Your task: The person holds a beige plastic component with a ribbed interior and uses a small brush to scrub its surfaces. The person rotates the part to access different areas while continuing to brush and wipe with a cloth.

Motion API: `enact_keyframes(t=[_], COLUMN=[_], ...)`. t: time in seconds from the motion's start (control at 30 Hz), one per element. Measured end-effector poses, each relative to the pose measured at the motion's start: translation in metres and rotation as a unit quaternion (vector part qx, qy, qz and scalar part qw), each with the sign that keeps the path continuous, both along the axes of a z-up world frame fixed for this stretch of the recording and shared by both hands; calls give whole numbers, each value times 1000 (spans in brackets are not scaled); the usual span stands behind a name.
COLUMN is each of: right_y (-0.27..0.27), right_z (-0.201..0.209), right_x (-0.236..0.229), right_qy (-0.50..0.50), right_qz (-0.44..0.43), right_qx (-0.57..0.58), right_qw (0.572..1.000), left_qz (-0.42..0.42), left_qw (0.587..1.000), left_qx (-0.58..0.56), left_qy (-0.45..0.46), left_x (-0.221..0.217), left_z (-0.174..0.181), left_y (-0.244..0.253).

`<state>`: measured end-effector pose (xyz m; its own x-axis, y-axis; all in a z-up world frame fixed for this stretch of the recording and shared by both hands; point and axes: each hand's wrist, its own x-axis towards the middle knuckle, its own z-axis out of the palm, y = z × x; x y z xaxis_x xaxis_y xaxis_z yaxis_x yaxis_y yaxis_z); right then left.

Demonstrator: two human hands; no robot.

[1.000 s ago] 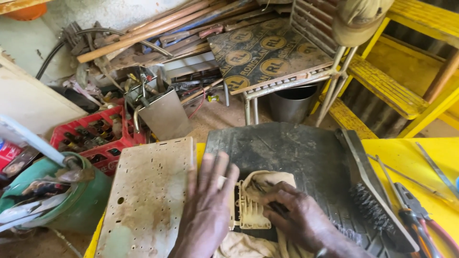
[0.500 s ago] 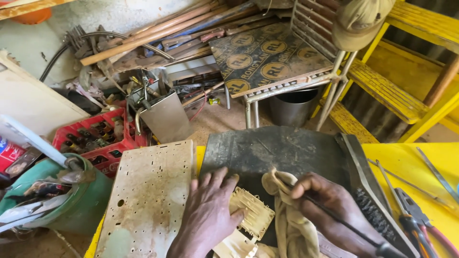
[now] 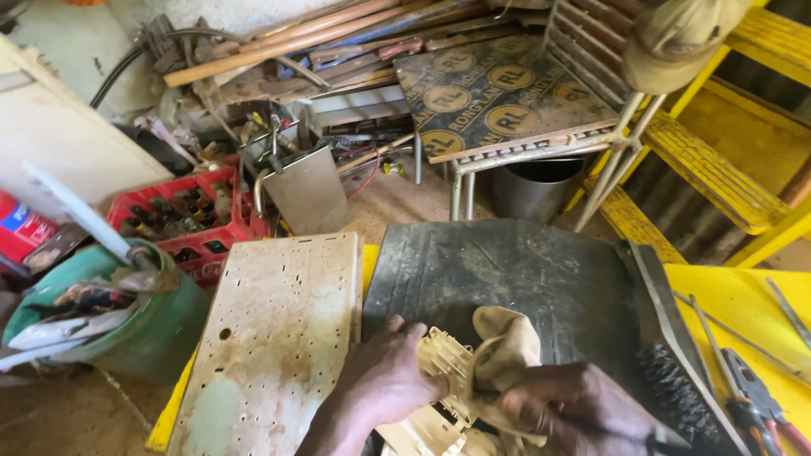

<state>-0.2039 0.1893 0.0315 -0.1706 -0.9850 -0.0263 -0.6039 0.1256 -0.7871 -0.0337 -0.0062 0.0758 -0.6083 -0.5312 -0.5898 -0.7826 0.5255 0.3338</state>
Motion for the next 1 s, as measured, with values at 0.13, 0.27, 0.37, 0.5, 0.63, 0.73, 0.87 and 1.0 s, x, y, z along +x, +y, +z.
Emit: enact_keyframes(t=[0.13, 0.27, 0.37, 0.5, 0.63, 0.73, 0.87, 1.0], right_y=[-18, -25, -25, -11, -18, -26, -37, -47], right_z=[20, 2, 26, -3, 13, 21, 12, 13], right_x=[16, 13, 23, 12, 20, 31, 40, 49], right_qy=[-151, -90, -82, -72, -6, 13, -112, -208], right_qz=[-129, -284, -291, -172, -94, -97, -109, -226], right_qx=[48, 119, 168, 87, -43, -8, 21, 132], right_qw=[979, 947, 938, 978, 995, 995, 988, 942], left_qz=[-16, -11, 20, 85, 59, 103, 52, 48], left_qw=[999, 1000, 999, 986, 986, 972, 972, 974], left_qx=[-21, -17, -2, 75, 63, 137, 99, 80], left_qy=[20, 20, 42, 125, 146, 161, 207, 207], left_x=[6, 10, 16, 24, 33, 37, 39, 40], left_z=[-21, -30, -15, -9, -29, -37, -47, -45], left_y=[-3, -5, -5, -7, -13, -13, -15, -13])
